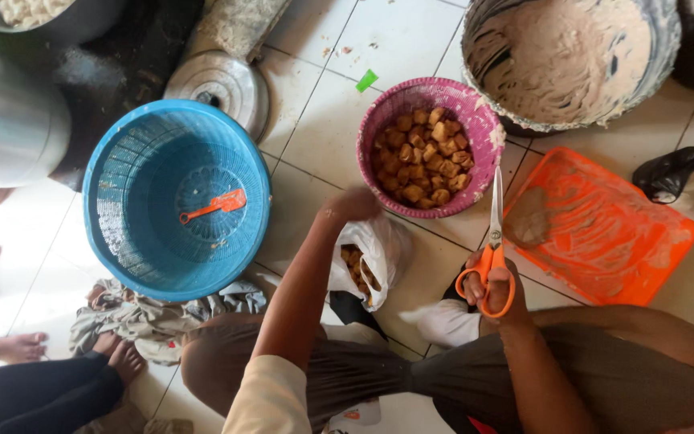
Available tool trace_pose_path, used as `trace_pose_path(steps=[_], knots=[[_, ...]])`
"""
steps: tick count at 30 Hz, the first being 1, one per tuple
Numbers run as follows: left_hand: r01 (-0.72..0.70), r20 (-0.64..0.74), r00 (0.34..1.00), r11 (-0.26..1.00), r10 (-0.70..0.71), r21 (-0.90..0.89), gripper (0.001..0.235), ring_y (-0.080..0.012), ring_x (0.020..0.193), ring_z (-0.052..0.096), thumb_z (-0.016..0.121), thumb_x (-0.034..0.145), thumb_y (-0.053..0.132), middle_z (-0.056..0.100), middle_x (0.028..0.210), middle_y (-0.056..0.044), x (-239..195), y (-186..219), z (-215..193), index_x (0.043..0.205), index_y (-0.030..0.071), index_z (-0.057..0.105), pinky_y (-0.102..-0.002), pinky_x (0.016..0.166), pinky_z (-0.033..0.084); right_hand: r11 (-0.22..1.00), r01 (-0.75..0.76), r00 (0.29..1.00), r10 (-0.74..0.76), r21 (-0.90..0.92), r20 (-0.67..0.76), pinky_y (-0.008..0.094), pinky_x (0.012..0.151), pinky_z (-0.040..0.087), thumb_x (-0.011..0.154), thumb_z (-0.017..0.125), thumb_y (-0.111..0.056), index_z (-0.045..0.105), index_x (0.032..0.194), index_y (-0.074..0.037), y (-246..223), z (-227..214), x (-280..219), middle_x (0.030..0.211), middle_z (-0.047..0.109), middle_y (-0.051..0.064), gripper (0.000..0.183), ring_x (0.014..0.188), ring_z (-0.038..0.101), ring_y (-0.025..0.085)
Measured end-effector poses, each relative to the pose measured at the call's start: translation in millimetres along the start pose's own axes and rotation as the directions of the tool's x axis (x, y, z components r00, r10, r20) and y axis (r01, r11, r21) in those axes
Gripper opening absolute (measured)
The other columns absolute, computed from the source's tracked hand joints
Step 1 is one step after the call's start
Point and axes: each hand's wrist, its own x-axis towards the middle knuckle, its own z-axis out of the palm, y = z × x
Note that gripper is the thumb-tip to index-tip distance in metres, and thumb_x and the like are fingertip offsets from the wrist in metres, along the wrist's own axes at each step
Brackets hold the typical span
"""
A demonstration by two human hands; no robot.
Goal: The person sits on the floor and uses orange-handled scissors to cut small, brown, fried food items from a pink basket into a white plastic bag. The person repeatedly picks up items, cuts them, and places them into the bag.
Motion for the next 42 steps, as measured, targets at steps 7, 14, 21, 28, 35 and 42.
trace_pose_path(steps=[7, 14, 21, 28, 35, 42], knots=[[0.242, 0.019, 0.970, 0.969, -0.244, 0.057, 0.049, -0.0365, 0.101, 0.056, 0.067, 0.097, 0.031, 0.058, 0.111, -0.020, -79, -23, 145, 0.129, -0.003, 0.053, -0.049, 0.087, 0.049, 0.993, -0.112, 0.987, 0.105, -0.049, -0.119, 0.028, 0.045, 0.047, 0.091, 0.072, -0.054, 0.057, 0.106, 0.002, -2, 19, 10, 0.079, 0.058, 0.004, 0.060, 0.051, 0.051, 0.011], [0.228, 0.045, 0.971, 0.968, -0.233, 0.109, 0.041, -0.0321, 0.092, 0.057, 0.062, 0.101, 0.033, 0.058, 0.101, -0.016, -69, -28, 149, 0.123, 0.000, 0.054, -0.047, 0.081, 0.050, 0.987, -0.112, 0.991, 0.102, -0.115, -0.093, 0.029, 0.046, 0.046, 0.090, 0.071, -0.060, 0.058, 0.107, 0.003, -13, 34, 10, 0.075, 0.056, 0.004, 0.067, 0.053, 0.050, 0.011], [-0.092, 0.439, 0.898, 0.992, 0.042, 0.092, 0.034, -0.0277, 0.083, 0.057, 0.057, 0.105, 0.035, 0.058, 0.090, -0.012, -52, -19, 49, 0.117, 0.003, 0.055, -0.046, 0.076, 0.050, 0.958, -0.206, 0.979, 0.201, -0.202, -0.044, 0.030, 0.051, 0.046, 0.089, 0.065, -0.071, 0.057, 0.109, 0.002, -23, 46, 9, 0.057, 0.048, 0.002, 0.076, 0.050, 0.050, 0.014], [0.055, 0.036, 0.995, -0.209, 0.092, -0.976, 0.031, -0.0164, 0.097, 0.057, 0.052, 0.107, 0.031, 0.055, 0.110, -0.004, -54, 100, -84, 0.127, 0.007, 0.053, -0.036, 0.089, 0.052, 0.939, -0.286, 0.914, 0.327, -0.191, 0.239, 0.032, 0.066, 0.049, 0.078, 0.053, -0.087, 0.055, 0.118, -0.001, -46, 83, 12, 0.073, 0.056, 0.005, 0.094, 0.072, 0.058, 0.018], [-0.037, -0.079, 0.993, -0.413, 0.085, -0.910, 0.036, -0.0214, 0.120, 0.061, 0.058, 0.104, 0.025, 0.058, 0.129, -0.007, -80, 133, -112, 0.133, 0.006, 0.052, -0.044, 0.104, 0.053, 0.914, -0.347, 0.890, 0.392, -0.210, 0.233, 0.035, 0.070, 0.053, 0.074, 0.056, -0.090, 0.054, 0.117, -0.002, -59, 88, 7, 0.074, 0.058, 0.007, 0.098, 0.073, 0.059, 0.020], [-0.110, -0.137, 0.979, -0.175, 0.148, -0.978, 0.031, -0.0195, 0.108, 0.067, 0.065, 0.103, 0.022, 0.067, 0.115, -0.007, -85, 143, -74, 0.126, 0.003, 0.058, -0.043, 0.103, 0.056, 0.951, -0.262, 0.884, 0.305, -0.165, 0.354, 0.036, 0.072, 0.056, 0.078, 0.049, -0.090, 0.057, 0.119, -0.003, -52, 81, 13, 0.077, 0.061, 0.007, 0.097, 0.079, 0.064, 0.020]])
